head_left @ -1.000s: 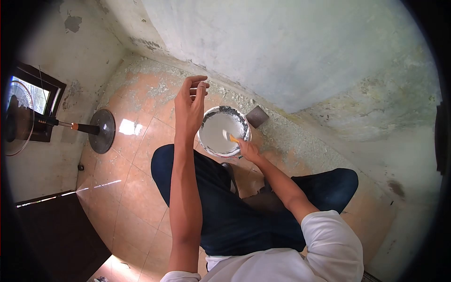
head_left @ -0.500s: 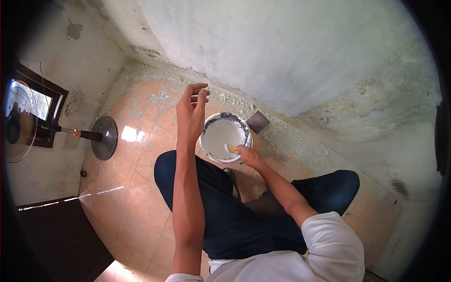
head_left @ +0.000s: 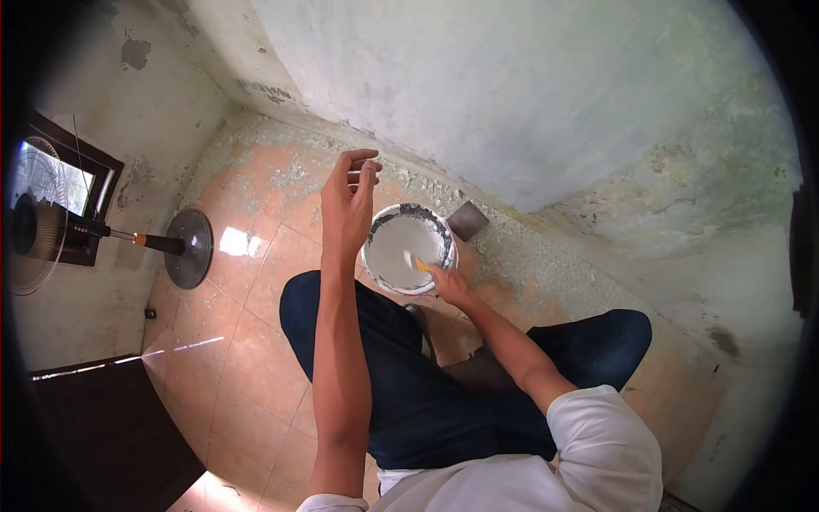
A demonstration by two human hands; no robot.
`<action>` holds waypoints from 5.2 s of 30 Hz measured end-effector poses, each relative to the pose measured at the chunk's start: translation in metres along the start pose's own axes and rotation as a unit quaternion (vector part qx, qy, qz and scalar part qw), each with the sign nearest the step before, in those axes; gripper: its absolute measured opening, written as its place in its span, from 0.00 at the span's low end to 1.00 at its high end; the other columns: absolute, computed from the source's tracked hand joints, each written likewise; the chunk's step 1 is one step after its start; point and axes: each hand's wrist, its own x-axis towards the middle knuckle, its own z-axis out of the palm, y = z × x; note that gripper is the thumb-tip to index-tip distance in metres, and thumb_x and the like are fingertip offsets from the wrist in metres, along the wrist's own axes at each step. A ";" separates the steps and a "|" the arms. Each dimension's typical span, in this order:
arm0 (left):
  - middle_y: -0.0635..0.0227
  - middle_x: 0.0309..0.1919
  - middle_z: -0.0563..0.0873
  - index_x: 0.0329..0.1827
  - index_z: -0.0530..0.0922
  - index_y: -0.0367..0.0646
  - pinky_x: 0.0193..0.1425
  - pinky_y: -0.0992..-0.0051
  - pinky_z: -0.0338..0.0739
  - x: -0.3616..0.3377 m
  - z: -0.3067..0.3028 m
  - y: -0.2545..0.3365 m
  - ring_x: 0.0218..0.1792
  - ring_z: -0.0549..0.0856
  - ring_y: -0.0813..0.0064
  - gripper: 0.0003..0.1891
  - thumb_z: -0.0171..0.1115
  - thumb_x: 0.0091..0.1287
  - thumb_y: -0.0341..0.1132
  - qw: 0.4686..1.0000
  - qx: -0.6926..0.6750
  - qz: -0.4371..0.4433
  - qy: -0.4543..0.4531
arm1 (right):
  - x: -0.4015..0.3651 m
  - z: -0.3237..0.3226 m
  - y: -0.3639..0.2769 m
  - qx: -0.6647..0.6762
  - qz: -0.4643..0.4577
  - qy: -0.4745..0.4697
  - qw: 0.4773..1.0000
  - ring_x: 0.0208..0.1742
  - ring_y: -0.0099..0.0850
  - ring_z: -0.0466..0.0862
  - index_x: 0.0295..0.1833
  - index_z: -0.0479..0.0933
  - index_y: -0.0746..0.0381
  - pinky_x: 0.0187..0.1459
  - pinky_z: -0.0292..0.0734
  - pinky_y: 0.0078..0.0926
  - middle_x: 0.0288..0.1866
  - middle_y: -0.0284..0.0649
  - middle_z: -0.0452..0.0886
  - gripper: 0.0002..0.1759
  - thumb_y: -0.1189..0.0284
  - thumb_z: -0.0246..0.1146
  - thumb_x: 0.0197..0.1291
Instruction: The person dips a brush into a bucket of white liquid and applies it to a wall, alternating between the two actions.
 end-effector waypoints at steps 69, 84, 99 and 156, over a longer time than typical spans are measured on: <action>0.54 0.47 0.93 0.63 0.84 0.39 0.51 0.64 0.86 0.001 0.093 0.019 0.47 0.92 0.64 0.14 0.59 0.85 0.38 0.991 0.009 0.104 -0.084 | -0.054 -0.007 0.100 0.808 0.240 0.220 0.491 0.38 0.28 0.88 0.49 0.82 0.61 0.38 0.82 0.23 0.38 0.36 0.89 0.29 0.43 0.59 0.82; 0.58 0.44 0.93 0.59 0.85 0.36 0.45 0.69 0.84 -0.060 0.275 0.073 0.41 0.92 0.69 0.14 0.59 0.84 0.37 0.968 -0.111 0.158 -0.163 | -0.160 -0.438 0.035 0.840 -0.194 0.337 0.378 0.55 0.36 0.89 0.60 0.79 0.71 0.52 0.93 0.27 0.54 0.48 0.86 0.19 0.63 0.67 0.81; 0.55 0.44 0.93 0.59 0.85 0.34 0.49 0.67 0.87 -0.077 0.298 0.101 0.42 0.93 0.65 0.13 0.60 0.83 0.34 0.967 -0.151 0.130 -0.156 | -0.393 -0.911 -0.296 -0.214 -0.288 0.730 0.582 0.48 0.33 0.93 0.56 0.90 0.62 0.54 0.85 0.27 0.50 0.39 0.94 0.13 0.68 0.75 0.71; 0.54 0.44 0.93 0.55 0.86 0.36 0.48 0.64 0.86 -0.041 0.277 0.072 0.41 0.93 0.62 0.10 0.61 0.80 0.32 0.975 -0.032 0.177 -0.133 | -0.369 -0.995 -0.345 -0.409 -0.287 0.644 0.579 0.49 0.44 0.93 0.51 0.91 0.63 0.51 0.86 0.37 0.46 0.48 0.93 0.10 0.74 0.73 0.66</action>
